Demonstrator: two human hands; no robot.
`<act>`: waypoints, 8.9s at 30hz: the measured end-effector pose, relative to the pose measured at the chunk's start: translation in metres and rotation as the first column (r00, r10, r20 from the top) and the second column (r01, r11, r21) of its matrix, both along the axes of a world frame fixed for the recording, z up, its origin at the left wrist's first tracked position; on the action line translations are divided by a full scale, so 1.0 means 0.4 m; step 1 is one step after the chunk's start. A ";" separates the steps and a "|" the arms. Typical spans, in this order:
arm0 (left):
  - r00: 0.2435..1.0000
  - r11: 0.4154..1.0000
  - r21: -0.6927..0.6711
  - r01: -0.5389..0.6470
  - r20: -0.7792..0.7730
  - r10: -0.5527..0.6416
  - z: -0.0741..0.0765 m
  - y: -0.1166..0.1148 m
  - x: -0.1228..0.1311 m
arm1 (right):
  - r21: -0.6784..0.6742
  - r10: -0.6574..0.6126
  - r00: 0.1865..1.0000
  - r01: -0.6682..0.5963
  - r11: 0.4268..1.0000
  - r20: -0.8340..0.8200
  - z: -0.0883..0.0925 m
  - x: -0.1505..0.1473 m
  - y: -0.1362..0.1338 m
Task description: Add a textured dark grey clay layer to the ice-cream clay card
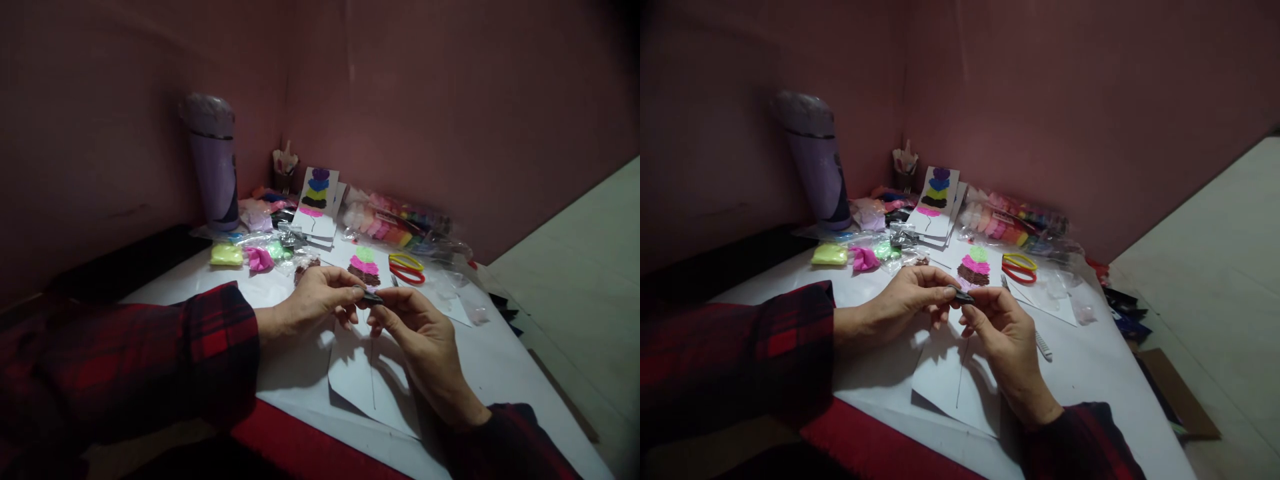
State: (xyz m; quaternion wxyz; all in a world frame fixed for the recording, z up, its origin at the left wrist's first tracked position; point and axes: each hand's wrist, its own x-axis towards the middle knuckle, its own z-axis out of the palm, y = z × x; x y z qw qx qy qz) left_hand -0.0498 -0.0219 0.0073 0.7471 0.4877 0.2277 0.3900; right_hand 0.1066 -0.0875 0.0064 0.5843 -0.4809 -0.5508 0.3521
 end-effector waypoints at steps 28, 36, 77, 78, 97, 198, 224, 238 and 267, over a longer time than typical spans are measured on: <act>0.993 0.994 0.035 0.100 -0.060 -0.097 0.004 -0.006 -0.002 | -0.060 -0.104 0.994 0.106 0.993 0.039 0.004 0.002 -0.004; 0.991 0.980 0.160 0.122 -0.066 -0.112 0.004 -0.001 -0.002 | -0.037 -0.042 0.995 0.046 0.998 0.093 0.005 0.002 -0.012; 0.993 0.954 0.279 0.114 -0.047 -0.105 0.030 -0.011 -0.011 | -0.006 -0.077 0.996 0.078 0.997 0.053 0.006 0.001 -0.003; 0.996 0.959 0.271 0.083 -0.032 -0.077 0.032 -0.011 -0.011 | -0.006 -0.079 0.995 0.079 0.997 0.055 0.006 0.001 -0.004; 0.999 0.945 0.327 -0.004 0.038 -0.009 0.040 -0.019 -0.013 | 0.021 -0.029 1.000 0.029 0.999 0.000 -0.001 0.012 -0.002; 0.928 0.517 0.833 -0.198 -0.011 0.373 0.021 -0.010 -0.010 | -0.260 0.052 0.943 -0.144 0.955 -0.329 0.034 -0.010 -0.007; 0.970 0.914 0.388 -0.117 -0.155 0.189 0.012 -0.013 0.006 | 0.370 -0.244 0.894 0.097 0.924 0.375 -0.012 0.010 -0.034; 0.992 0.961 0.268 -0.068 -0.085 0.093 0.023 -0.020 0.007 | 0.369 -0.211 0.864 0.032 0.929 0.456 -0.011 0.011 -0.032; 0.987 0.948 0.304 -0.089 -0.101 0.125 0.025 -0.019 0.006 | -0.263 0.056 0.932 -0.158 0.952 -0.359 0.040 0.004 -0.011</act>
